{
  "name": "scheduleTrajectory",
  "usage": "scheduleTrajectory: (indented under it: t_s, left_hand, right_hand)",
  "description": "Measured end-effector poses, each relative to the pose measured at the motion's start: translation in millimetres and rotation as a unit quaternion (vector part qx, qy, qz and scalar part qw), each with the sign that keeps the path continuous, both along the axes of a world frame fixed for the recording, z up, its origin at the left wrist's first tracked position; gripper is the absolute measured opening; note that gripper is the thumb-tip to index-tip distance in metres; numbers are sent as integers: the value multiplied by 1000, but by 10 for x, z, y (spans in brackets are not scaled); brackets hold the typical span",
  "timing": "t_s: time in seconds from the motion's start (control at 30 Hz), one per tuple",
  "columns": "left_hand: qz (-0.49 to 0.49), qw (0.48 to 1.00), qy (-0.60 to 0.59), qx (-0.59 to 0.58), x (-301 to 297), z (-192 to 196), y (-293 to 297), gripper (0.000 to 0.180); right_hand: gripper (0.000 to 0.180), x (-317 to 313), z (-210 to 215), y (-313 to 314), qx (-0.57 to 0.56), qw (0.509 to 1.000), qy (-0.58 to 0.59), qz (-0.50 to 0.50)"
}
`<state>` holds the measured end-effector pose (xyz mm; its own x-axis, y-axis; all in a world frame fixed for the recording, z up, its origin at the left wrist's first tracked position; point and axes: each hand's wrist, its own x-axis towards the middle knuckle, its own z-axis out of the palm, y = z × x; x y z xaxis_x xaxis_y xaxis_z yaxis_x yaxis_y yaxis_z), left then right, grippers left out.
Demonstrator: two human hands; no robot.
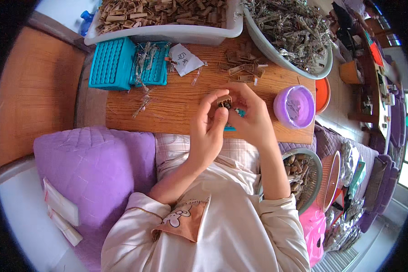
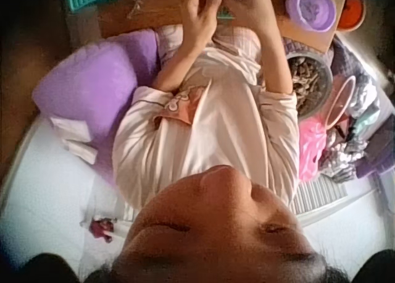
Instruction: The person assembles small wooden cylinders by filling them with blue pellets from storage containers and then plugging the filled cylinders into a plastic tray, working by hand.
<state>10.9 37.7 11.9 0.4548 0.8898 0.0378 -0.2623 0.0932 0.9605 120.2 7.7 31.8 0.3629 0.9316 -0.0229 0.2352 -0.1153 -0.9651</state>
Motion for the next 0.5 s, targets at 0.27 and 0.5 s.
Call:
scheduleTrajectory:
  t_s: [0.27, 0.5]
  left_hand:
    - [-31, 978, -96, -184, -436, -222, 380, 37]
    - [-102, 947, -84, -292, -625, -505, 272, 42]
  right_hand:
    - [27, 452, -572, -262, -80, 986, -110, -95]
    - [33, 57, -810, -380, -117, 943, -267, -162]
